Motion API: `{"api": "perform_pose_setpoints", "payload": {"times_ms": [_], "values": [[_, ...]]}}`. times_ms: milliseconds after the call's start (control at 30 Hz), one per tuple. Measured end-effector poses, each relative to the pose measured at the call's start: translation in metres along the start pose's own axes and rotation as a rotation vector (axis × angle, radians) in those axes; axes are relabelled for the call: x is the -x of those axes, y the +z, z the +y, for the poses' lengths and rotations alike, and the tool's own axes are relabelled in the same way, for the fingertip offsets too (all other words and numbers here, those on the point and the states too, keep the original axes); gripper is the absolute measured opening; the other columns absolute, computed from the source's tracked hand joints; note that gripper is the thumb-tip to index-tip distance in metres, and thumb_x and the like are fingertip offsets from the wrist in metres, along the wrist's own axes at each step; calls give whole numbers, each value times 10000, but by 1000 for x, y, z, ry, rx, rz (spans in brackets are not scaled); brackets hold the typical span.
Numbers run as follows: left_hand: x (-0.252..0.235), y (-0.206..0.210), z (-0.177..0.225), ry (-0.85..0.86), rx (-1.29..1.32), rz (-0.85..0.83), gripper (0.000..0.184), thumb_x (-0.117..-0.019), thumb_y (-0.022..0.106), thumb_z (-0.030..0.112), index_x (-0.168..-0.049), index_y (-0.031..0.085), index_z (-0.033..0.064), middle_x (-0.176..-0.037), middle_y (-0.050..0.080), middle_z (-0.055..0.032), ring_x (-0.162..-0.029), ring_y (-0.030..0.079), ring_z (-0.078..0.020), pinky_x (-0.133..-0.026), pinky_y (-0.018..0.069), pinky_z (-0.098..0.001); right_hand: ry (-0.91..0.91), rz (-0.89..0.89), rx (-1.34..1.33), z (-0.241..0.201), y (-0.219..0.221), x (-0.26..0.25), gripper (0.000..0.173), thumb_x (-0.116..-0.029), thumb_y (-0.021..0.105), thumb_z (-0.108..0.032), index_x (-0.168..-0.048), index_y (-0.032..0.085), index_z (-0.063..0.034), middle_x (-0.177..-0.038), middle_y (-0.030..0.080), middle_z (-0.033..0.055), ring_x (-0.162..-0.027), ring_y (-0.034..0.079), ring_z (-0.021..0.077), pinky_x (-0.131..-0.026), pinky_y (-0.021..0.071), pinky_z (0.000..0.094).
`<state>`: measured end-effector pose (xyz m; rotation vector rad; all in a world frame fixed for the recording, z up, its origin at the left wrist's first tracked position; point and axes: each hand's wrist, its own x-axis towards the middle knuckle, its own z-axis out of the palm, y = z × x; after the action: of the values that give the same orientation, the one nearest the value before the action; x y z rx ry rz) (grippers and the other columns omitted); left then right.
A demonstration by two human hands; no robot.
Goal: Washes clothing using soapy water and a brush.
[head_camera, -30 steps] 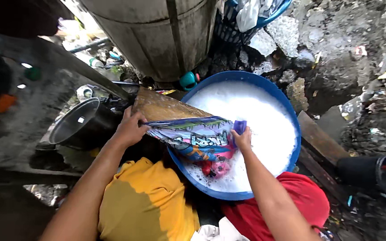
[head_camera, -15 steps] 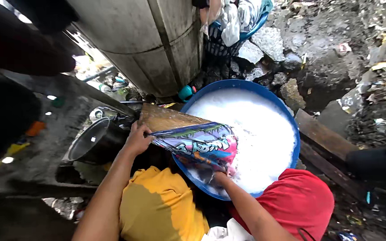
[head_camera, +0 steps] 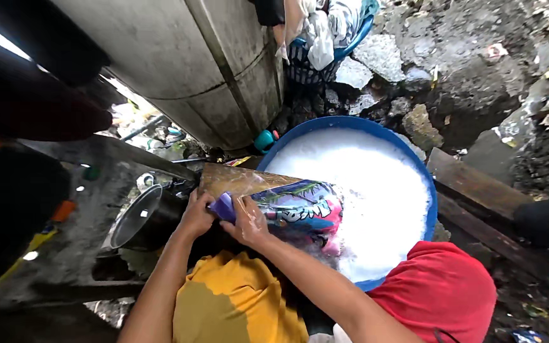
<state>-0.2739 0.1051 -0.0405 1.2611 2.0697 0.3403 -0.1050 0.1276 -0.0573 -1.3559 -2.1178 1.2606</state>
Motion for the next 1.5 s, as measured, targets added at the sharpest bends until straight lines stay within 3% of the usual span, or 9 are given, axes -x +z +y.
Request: {"api": "perform_pose_setpoints", "payload": {"times_ms": [267, 467, 567, 733, 833, 967, 1200, 1267, 1500], "values": [[1, 5, 0, -12, -19, 24, 224, -984, 688, 101, -1146, 581, -11, -1620, 215, -293, -1362, 437, -497, -1015, 436, -671, 641, 555, -2, 189, -123, 13, 760, -941, 728, -283, -1525, 377, 56, -1458, 481, 361, -1347, 497, 511, -1089, 414, 652], [4, 3, 1, -27, -51, 1, 208, -987, 667, 58, -1164, 580, -7, -1628, 200, -289, -1365, 438, -497, -1010, 449, -665, 63, 208, 61, 14, 17, 2, 675, -862, 809, -295, -1440, 562, -48, -1310, 623, 277, -1182, 629, 438, -945, 542, 581], [4, 4, 0, 6, -58, 14, 208, -981, 689, 86, -1143, 605, -13, -1608, 239, -296, -1346, 456, -495, -1014, 445, -667, 46, 171, 69, 54, -16, 13, 657, -913, 779, -312, -1458, 538, -34, -1338, 611, 281, -1224, 611, 440, -1004, 517, 592], [3, 7, -2, 22, -43, 33, 200, -986, 689, 112, -1115, 597, -10, -1606, 237, -294, -1323, 465, -512, -990, 447, -682, 625, 531, -8, 185, -111, 23, 809, -930, 751, -309, -1531, 360, 64, -1431, 500, 371, -1316, 522, 522, -1065, 437, 660], [0, 5, 0, 2, -51, 23, 205, -991, 684, 119, -1123, 597, -12, -1616, 219, -297, -1345, 449, -513, -1007, 440, -679, 441, 562, -79, 131, -70, 13, 694, -932, 742, -262, -1485, 435, 23, -1345, 581, 332, -1226, 592, 487, -988, 493, 666], [1, 3, -3, 22, -52, 19, 186, -987, 671, 67, -1132, 598, -24, -1602, 251, -305, -1349, 450, -511, -1017, 435, -681, 34, 120, 53, 11, 22, 20, 620, -890, 785, -312, -1425, 589, -69, -1299, 642, 241, -1190, 635, 396, -966, 537, 555], [4, 8, -6, 37, -32, 37, 173, -995, 675, 113, -1101, 591, 5, -1602, 239, -293, -1299, 479, -518, -953, 456, -696, 597, 511, 36, 208, -98, 58, 731, -937, 744, -316, -1497, 421, 26, -1392, 544, 347, -1283, 548, 511, -1043, 448, 670], [3, 8, -5, 49, -31, 44, 181, -993, 677, 114, -1105, 594, -3, -1609, 231, -304, -1345, 438, -535, -989, 430, -712, 664, 559, -27, 190, -100, 49, 746, -959, 711, -314, -1536, 358, -1, -1438, 505, 332, -1309, 524, 502, -1046, 450, 663], [-2, 2, -1, 29, -2, 19, 183, -987, 681, 88, -1107, 596, -21, -1593, 262, -312, -1389, 409, -499, -1049, 405, -677, 87, 128, 102, 25, 2, 12, 660, -897, 791, -359, -1451, 558, -85, -1312, 627, 249, -1205, 621, 413, -963, 537, 571]]}}
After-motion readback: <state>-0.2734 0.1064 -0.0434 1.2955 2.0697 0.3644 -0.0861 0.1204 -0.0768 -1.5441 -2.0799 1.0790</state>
